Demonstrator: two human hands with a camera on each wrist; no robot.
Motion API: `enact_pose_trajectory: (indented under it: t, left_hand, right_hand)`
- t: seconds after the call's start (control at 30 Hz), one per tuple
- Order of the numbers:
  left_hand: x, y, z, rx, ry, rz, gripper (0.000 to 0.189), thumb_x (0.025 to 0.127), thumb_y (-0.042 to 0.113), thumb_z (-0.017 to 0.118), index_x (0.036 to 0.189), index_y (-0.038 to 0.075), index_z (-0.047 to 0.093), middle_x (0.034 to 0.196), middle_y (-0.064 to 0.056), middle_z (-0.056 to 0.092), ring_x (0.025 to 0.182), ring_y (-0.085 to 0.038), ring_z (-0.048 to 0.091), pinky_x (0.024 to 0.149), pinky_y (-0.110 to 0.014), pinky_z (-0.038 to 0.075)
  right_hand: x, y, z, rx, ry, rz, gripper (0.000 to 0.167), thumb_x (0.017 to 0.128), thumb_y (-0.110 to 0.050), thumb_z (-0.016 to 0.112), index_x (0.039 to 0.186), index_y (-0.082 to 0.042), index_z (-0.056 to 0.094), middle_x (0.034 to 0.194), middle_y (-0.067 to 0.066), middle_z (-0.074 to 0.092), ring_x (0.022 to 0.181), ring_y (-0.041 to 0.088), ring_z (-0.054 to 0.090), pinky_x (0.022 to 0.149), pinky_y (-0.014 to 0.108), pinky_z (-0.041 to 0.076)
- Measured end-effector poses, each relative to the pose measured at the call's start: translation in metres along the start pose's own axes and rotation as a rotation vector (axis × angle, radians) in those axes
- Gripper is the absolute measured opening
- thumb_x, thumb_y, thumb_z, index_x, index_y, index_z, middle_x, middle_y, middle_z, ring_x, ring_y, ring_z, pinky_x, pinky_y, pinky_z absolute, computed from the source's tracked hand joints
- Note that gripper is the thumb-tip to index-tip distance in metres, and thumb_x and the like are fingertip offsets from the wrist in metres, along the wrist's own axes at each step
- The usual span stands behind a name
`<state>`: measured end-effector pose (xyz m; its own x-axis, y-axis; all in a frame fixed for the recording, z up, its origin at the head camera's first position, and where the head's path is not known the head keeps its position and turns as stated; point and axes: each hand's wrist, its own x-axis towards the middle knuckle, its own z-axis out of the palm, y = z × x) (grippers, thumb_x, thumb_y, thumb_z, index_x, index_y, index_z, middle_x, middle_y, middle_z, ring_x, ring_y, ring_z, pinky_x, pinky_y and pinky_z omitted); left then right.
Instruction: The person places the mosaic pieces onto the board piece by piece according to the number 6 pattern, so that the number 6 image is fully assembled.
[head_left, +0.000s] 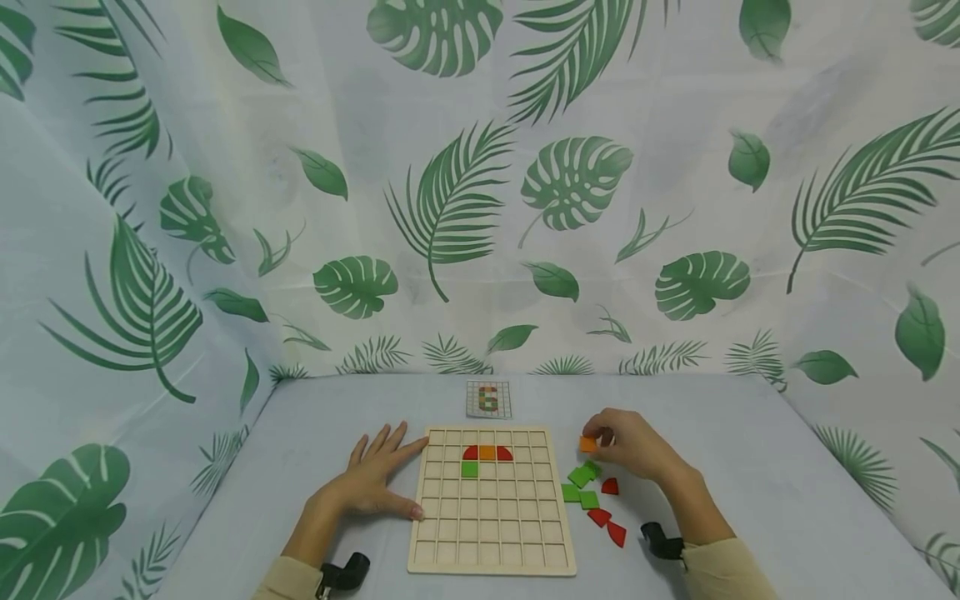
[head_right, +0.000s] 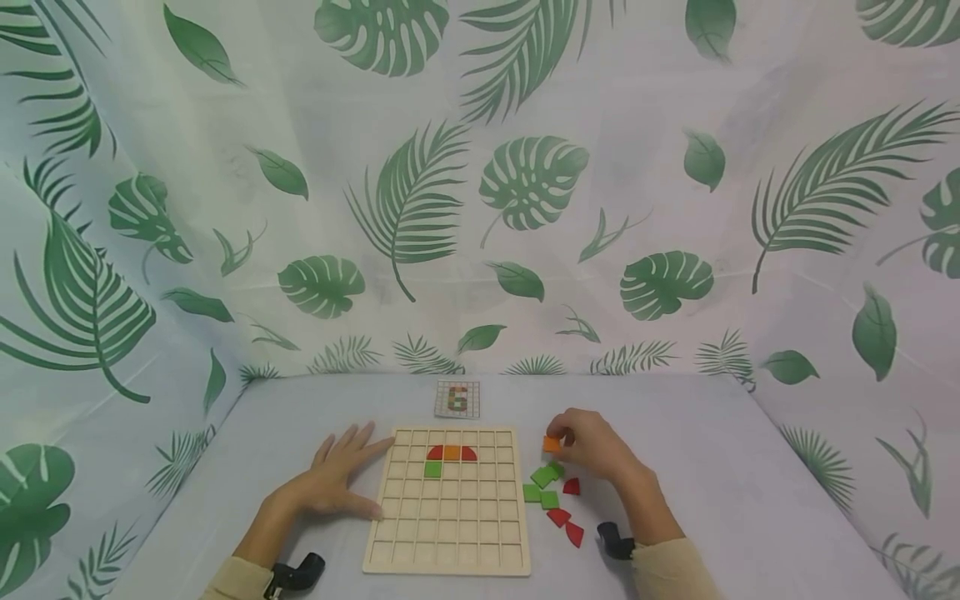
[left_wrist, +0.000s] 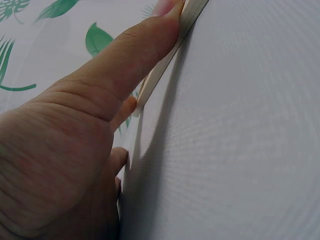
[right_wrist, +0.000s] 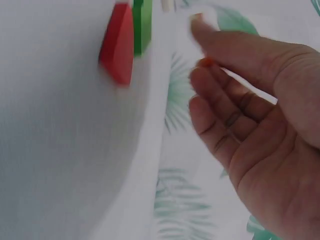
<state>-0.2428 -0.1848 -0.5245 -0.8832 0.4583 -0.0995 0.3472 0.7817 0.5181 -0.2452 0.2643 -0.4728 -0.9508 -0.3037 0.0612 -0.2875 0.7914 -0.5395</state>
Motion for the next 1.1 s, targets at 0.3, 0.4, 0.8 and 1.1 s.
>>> enact_pose_trajectory:
  t: [0.3, 0.4, 0.8, 1.1]
  left_hand:
    - [0.0, 0.001, 0.0, -0.004, 0.003, 0.008, 0.115, 0.066, 0.072, 0.086, 0.162, 0.034, 0.037, 0.176, -0.015, 0.008, 0.162, -0.044, -0.004, 0.123, -0.071, -0.011]
    - [0.0, 0.0, 0.0, -0.002, 0.004, 0.008, 0.116, 0.065, 0.073, 0.086, 0.163, 0.034, 0.037, 0.176, -0.015, 0.008, 0.162, -0.044, -0.004, 0.123, -0.072, -0.011]
    - [0.001, 0.0, 0.001, -0.001, -0.002, 0.005, 0.115, 0.066, 0.073, 0.086, 0.162, 0.035, 0.036, 0.176, -0.015, 0.008, 0.162, -0.044, -0.004, 0.123, -0.072, -0.011]
    - [0.0, -0.002, 0.0, 0.003, -0.001, 0.029, 0.115, 0.067, 0.073, 0.085, 0.163, 0.033, 0.036, 0.175, -0.016, 0.008, 0.162, -0.045, -0.003, 0.123, -0.073, -0.011]
  right_hand:
    - [0.009, -0.018, 0.019, 0.111, 0.004, -0.202, 0.024, 0.085, -0.01, 0.086, 0.107, -0.014, 0.078, 0.093, -0.006, 0.067, 0.079, 0.009, 0.056, 0.065, 0.022, 0.053]
    - [0.011, -0.024, 0.024, 0.129, 0.012, -0.246, 0.024, 0.085, -0.01, 0.086, 0.107, -0.013, 0.078, 0.092, -0.006, 0.067, 0.076, 0.006, 0.054, 0.063, 0.021, 0.051]
    - [0.03, -0.069, 0.043, 0.173, -0.038, -0.3, 0.024, 0.087, -0.016, 0.085, 0.11, -0.011, 0.078, 0.096, -0.002, 0.068, 0.076, 0.007, 0.054, 0.064, 0.022, 0.051]
    - [0.04, -0.101, 0.061, 0.229, -0.022, -0.356, 0.024, 0.086, -0.013, 0.086, 0.108, -0.008, 0.079, 0.096, 0.002, 0.07, 0.075, 0.007, 0.055, 0.064, 0.022, 0.052]
